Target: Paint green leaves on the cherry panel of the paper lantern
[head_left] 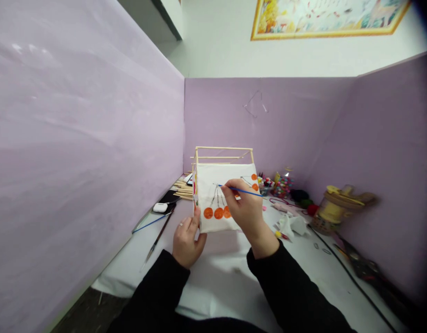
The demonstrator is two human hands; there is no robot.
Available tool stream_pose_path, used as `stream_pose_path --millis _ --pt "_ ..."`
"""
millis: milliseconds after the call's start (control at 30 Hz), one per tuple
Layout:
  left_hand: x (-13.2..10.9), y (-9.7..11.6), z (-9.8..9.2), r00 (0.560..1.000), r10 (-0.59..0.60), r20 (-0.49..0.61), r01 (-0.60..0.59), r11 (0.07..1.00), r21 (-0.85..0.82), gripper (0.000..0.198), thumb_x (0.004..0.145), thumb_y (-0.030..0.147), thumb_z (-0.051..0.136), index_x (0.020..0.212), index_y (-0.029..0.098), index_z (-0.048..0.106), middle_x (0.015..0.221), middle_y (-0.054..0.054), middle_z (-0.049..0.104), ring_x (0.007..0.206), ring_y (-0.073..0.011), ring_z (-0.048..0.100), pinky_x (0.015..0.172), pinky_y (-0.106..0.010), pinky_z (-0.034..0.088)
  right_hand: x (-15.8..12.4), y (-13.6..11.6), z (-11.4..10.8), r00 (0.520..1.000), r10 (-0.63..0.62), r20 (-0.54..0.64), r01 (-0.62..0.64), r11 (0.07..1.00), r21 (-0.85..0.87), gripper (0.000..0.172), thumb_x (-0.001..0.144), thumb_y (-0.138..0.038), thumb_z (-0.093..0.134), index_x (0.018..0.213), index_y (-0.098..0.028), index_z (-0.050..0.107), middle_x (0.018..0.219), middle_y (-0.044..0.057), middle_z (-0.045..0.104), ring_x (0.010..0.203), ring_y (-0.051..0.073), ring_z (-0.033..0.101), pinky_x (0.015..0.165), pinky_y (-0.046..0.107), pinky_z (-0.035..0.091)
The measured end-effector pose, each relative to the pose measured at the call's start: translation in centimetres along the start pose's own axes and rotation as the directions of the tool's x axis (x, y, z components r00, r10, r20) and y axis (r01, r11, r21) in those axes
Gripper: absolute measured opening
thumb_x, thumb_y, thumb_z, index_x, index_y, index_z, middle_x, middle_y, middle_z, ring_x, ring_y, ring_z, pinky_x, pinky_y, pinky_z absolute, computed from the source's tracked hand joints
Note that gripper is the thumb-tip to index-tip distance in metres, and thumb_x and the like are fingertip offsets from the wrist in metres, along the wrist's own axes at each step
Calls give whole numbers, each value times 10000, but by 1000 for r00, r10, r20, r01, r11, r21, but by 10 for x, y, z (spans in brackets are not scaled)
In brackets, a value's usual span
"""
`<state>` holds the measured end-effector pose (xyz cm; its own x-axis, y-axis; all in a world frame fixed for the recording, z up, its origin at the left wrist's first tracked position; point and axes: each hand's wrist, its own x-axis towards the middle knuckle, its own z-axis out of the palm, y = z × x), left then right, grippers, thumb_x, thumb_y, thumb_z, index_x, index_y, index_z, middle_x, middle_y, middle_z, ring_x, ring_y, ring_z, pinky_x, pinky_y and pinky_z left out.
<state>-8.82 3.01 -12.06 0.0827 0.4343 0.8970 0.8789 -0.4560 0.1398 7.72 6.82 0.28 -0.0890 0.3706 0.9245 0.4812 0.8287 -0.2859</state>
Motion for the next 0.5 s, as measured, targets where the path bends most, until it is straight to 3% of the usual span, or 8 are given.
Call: stream_pose_path --millis 500 --pt "-2 0 0 1000 -18 3 18 1000 -6 667 844 208 508 1470 176 281 826 -64 573 750 -208 569 683 -320 492 -1 -2 3 1000 6 -6 -6 1000 -28 130 891 -266 523 806 -204 599 708 15 650 621 127 607 632 238 487"
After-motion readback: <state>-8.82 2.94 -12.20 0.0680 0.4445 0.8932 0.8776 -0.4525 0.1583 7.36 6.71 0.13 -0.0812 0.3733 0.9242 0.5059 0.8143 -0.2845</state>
